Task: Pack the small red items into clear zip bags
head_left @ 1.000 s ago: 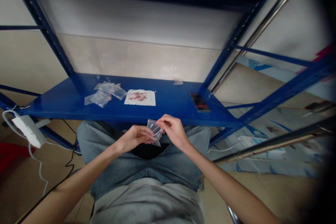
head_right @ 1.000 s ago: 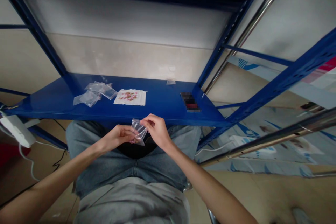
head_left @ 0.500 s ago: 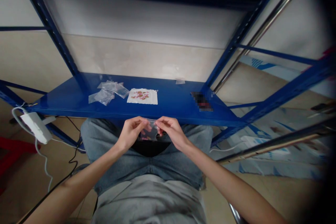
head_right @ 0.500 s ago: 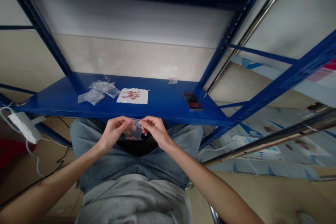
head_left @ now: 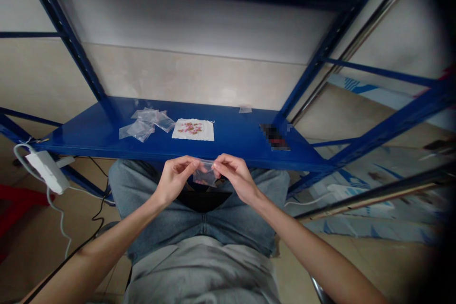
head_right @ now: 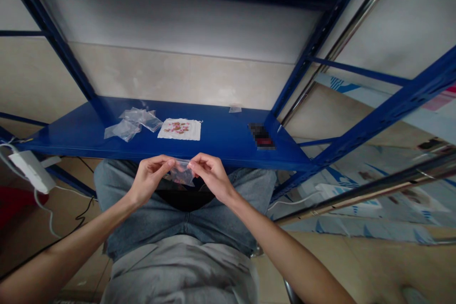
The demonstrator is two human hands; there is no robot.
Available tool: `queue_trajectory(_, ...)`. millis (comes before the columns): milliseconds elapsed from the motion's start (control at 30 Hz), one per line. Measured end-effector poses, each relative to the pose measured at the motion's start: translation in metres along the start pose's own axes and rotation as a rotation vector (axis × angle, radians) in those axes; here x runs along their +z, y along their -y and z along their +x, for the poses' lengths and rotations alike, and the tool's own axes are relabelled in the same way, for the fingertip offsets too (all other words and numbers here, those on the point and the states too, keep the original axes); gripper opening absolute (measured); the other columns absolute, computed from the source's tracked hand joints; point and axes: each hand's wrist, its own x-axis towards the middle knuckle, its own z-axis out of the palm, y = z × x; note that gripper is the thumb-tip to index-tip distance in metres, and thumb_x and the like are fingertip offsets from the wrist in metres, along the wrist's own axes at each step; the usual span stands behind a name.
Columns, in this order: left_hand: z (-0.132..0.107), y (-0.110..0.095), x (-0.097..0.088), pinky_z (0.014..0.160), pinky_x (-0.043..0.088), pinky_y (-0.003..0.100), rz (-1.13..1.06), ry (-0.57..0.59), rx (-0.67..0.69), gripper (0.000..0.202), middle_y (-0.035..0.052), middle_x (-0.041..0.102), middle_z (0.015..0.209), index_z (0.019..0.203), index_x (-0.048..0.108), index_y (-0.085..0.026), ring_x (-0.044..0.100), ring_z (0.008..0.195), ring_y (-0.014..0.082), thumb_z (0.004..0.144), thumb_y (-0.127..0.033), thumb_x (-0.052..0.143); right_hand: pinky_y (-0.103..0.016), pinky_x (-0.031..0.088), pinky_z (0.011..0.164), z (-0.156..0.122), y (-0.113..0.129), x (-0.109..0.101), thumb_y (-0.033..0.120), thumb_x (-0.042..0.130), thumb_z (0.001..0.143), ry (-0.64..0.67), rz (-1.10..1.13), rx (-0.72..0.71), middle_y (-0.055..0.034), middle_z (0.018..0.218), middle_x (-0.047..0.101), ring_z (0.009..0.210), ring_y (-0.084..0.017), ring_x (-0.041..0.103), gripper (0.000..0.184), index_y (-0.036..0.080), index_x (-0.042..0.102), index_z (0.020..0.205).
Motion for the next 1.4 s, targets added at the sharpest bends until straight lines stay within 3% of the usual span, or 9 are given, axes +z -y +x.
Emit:
queue_trajectory(233, -0.001, 0.009, 0.005, 0.064, 0.055, 0.025, 0.028, 0.09, -0.012, 0.031, 0.0064, 0.073, 0.081, 0.087, 0.071, -0.014, 0.067, 0.071, 0.0175, 0.088, -0.045, 0.067, -0.024, 0.039, 0.061, -0.003, 0.001, 0.008, 0.044, 0.069, 0.087, 0.093, -0.074, 0.014, -0.0002, 0.075, 0.059, 0.065, -0.012, 0.051, 0.028, 0.017, 0.065, 0.084)
queue_trajectory(400, 0.001, 0.007, 0.003, 0.068, 0.053, 0.025, 0.12, 0.113, 0.088, 0.026, 0.0044, 0.071, 0.077, 0.082, 0.068, -0.014, 0.066, 0.07, 0.015, 0.091, -0.04, 0.066, -0.024, 0.038, 0.058, -0.001, 0.004, 0.008, 0.042, 0.068, 0.088, 0.127, -0.092, -0.003, 0.0007, 0.07, 0.058, 0.061, -0.011, 0.05, 0.027, 0.016, 0.064, 0.081)
queue_trajectory(667, -0.001, 0.0, 0.004, 0.065, 0.047, 0.024, 0.147, -0.012, 0.139, 0.024, 0.0007, 0.066, 0.066, 0.078, 0.068, -0.015, 0.061, 0.062, 0.0124, 0.091, -0.036, 0.066, -0.023, 0.032, 0.053, 0.003, 0.014, 0.008, 0.043, 0.07, 0.086, 0.1, -0.108, -0.029, 0.0021, 0.065, 0.054, 0.058, -0.01, 0.044, 0.03, 0.016, 0.062, 0.075)
queue_trajectory(1000, 0.0, -0.005, 0.004, 0.067, 0.047, 0.025, 0.099, -0.152, 0.17, 0.026, 0.0012, 0.067, 0.066, 0.075, 0.068, -0.015, 0.061, 0.064, 0.0129, 0.091, -0.035, 0.066, -0.024, 0.03, 0.052, 0.006, 0.016, -0.005, 0.04, 0.073, 0.085, 0.073, -0.074, -0.003, 0.0024, 0.061, 0.054, 0.055, -0.01, 0.044, 0.028, 0.016, 0.063, 0.073)
queue_trajectory(1133, -0.002, -0.003, 0.001, 0.068, 0.049, 0.025, 0.119, -0.153, 0.182, 0.025, 0.0022, 0.07, 0.07, 0.077, 0.069, -0.016, 0.064, 0.066, 0.0139, 0.093, -0.034, 0.064, -0.024, 0.029, 0.052, 0.006, 0.016, -0.005, 0.041, 0.073, 0.085, 0.059, -0.06, -0.004, 0.0031, 0.06, 0.052, 0.054, -0.009, 0.042, 0.032, 0.017, 0.058, 0.07)
queue_trajectory(1300, -0.006, 0.005, -0.004, 0.07, 0.05, 0.026, 0.384, -0.062, 0.387, 0.014, 0.0036, 0.073, 0.081, 0.086, 0.07, -0.017, 0.066, 0.073, 0.0147, 0.092, -0.028, 0.064, -0.025, 0.033, 0.055, 0.005, 0.01, -0.012, 0.042, 0.064, 0.091, 0.16, -0.181, -0.06, 0.0024, 0.067, 0.05, 0.059, -0.011, 0.044, 0.028, 0.019, 0.055, 0.078)
queue_trajectory(1400, -0.004, 0.008, -0.006, 0.069, 0.048, 0.026, 0.577, 0.076, 0.632, 0.005, 0.0036, 0.073, 0.083, 0.091, 0.067, -0.018, 0.066, 0.073, 0.0137, 0.092, -0.02, 0.063, -0.028, 0.04, 0.066, 0.001, 0.012, -0.016, 0.034, 0.054, 0.098, 0.181, -0.428, -0.281, -0.0011, 0.079, 0.051, 0.072, -0.015, 0.048, 0.02, 0.02, 0.054, 0.084)
